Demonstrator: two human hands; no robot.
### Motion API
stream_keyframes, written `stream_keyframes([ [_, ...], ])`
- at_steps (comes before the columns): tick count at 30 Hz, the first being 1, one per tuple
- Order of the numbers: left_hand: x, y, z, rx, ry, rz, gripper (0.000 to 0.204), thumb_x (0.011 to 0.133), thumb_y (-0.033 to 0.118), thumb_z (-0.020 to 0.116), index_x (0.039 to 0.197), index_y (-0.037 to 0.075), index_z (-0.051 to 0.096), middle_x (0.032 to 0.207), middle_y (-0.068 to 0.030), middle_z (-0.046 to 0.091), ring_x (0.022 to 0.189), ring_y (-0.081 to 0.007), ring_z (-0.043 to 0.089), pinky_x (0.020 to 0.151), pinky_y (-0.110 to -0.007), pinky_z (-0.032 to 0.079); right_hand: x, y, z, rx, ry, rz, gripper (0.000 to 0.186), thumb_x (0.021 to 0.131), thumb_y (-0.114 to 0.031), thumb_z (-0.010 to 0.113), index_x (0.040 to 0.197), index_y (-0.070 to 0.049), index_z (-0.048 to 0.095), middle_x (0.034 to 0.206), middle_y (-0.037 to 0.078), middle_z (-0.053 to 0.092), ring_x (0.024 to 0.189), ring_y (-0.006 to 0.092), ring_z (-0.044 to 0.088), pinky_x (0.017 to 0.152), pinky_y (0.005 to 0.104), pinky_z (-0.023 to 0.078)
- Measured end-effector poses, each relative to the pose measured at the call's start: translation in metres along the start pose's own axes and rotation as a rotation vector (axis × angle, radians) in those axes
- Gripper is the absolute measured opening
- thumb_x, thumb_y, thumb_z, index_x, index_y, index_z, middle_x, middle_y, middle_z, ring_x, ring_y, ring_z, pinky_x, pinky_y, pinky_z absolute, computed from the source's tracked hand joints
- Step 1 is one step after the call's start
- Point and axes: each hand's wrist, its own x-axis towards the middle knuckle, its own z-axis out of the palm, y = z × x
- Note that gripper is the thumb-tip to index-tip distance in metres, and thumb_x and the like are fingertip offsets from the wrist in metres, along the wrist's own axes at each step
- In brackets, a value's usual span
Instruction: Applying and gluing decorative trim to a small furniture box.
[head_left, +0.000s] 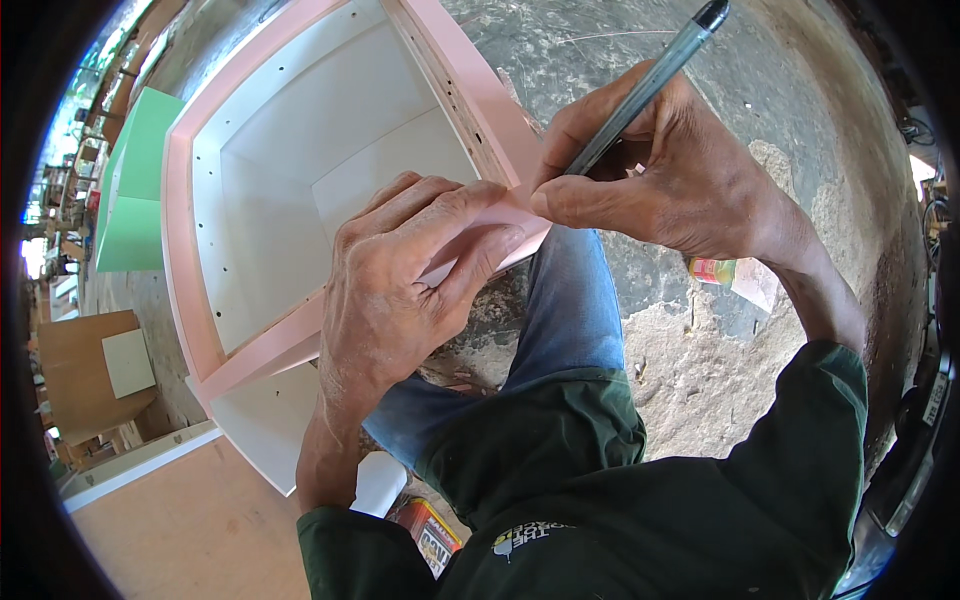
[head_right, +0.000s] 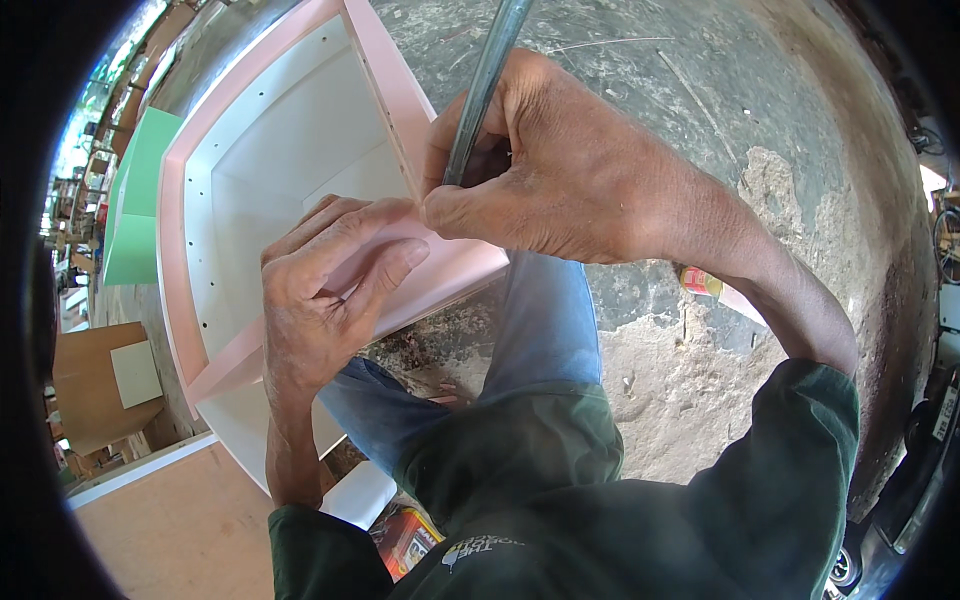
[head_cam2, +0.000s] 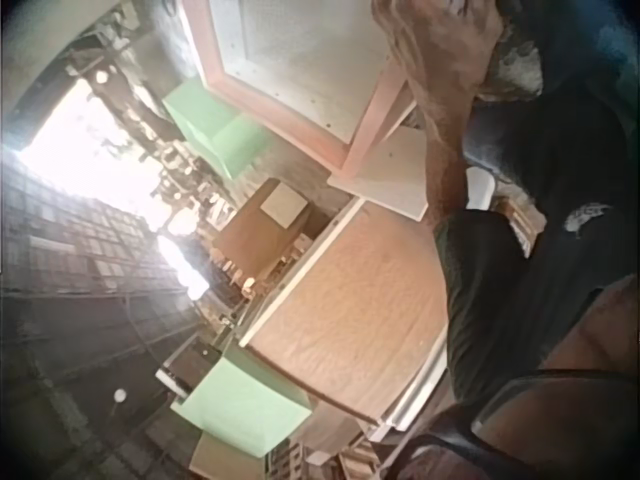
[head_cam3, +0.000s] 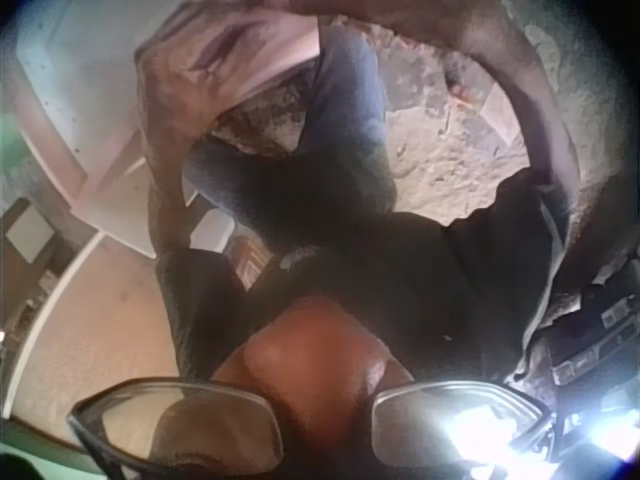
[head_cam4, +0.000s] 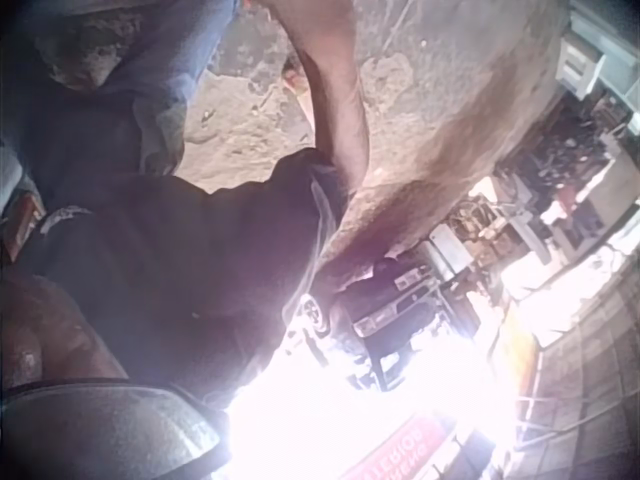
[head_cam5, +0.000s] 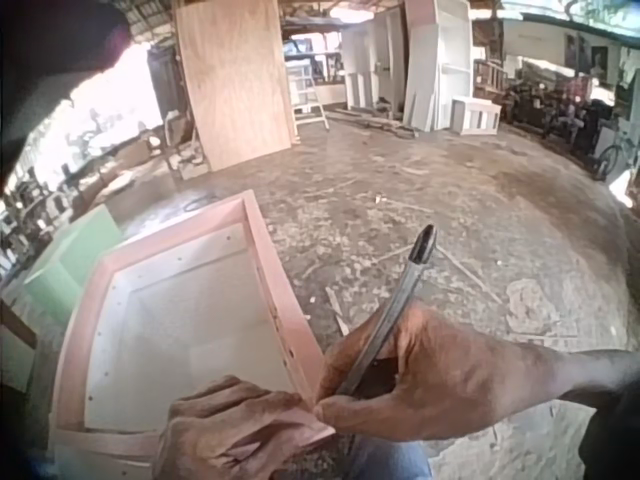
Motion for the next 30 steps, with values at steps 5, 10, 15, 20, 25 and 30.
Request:
stream_keyframes([
  [5, -0.0003, 0.0001, -0.0002, 0.002, 0.0, 0.001, 0.024, 0.085, 0.004, 0.08, 0.107, -0.002, 0.075, 0.093, -0.0144, 0.074, 0.087, -0.0248, 0.071, 0.078, -0.035, 0.055, -0.0007, -0.0019, 0.0007, 0.009, 0.007, 0.037, 0.018, 0.091, -0.018, 0.081, 0.098, -0.001, 0.078, 0.078, 0.004, 0.071, 0.072, 0.0094, 0.065, 0.066, 0.0257, 0.052],
  [10, 0.0, -0.0009, -0.0001, -0.012, 0.001, 0.012, 0.024, 0.085, 0.004, 0.08, 0.107, -0.003, 0.075, 0.094, -0.0143, 0.074, 0.087, -0.0243, 0.071, 0.078, -0.035, 0.055, -0.0005, 0.0021, 0.0008, 0.016, 0.009, -0.002, 0.019, 0.091, -0.018, 0.081, 0.098, -0.001, 0.077, 0.079, 0.004, 0.071, 0.072, 0.0093, 0.065, 0.066, 0.0257, 0.052],
  [15, -0.0004, -0.0006, -0.0005, -0.004, -0.001, 0.004, 0.023, 0.085, 0.004, 0.08, 0.106, -0.002, 0.075, 0.094, -0.0143, 0.074, 0.087, -0.024, 0.071, 0.077, -0.035, 0.055, -0.0014, 0.0025, 0.0021, 0.024, 0.04, -0.003, 0.019, 0.091, -0.017, 0.082, 0.098, -0.001, 0.077, 0.079, 0.003, 0.071, 0.072, 0.0088, 0.065, 0.065, 0.0253, 0.051],
  [20, -0.0006, 0.0001, -0.0003, 0.023, -0.003, -0.007, 0.023, 0.085, 0.004, 0.08, 0.107, -0.002, 0.075, 0.094, -0.0143, 0.074, 0.087, -0.0243, 0.071, 0.077, -0.035, 0.056, -0.0008, 0.0001, 0.002, 0.028, 0.016, 0.03, 0.018, 0.09, -0.017, 0.082, 0.098, -0.001, 0.077, 0.079, 0.003, 0.07, 0.072, 0.0082, 0.064, 0.065, 0.0248, 0.05],
  [25, -0.0008, 0.0014, -0.0003, 0.006, -0.007, -0.024, 0.023, 0.085, 0.005, 0.08, 0.107, -0.002, 0.076, 0.095, -0.0141, 0.074, 0.087, -0.0247, 0.071, 0.077, -0.036, 0.056, -0.002, -0.0012, 0.0029, 0.017, 0.031, 0.028, 0.018, 0.091, -0.016, 0.082, 0.097, 0.0, 0.077, 0.078, 0.002, 0.07, 0.072, 0.0077, 0.063, 0.065, 0.024, 0.05],
  [30, -0.0023, -0.0022, 0.001, 0.019, 0.007, -0.013, 0.022, 0.085, 0.004, 0.08, 0.106, -0.002, 0.076, 0.094, -0.0138, 0.074, 0.086, -0.025, 0.071, 0.077, -0.036, 0.056, -0.0012, -0.0009, 0.0029, 0.015, 0.018, 0.027, 0.017, 0.091, -0.015, 0.081, 0.097, 0.0, 0.076, 0.079, 0.003, 0.07, 0.071, 0.0079, 0.064, 0.065, 0.0237, 0.05],
])
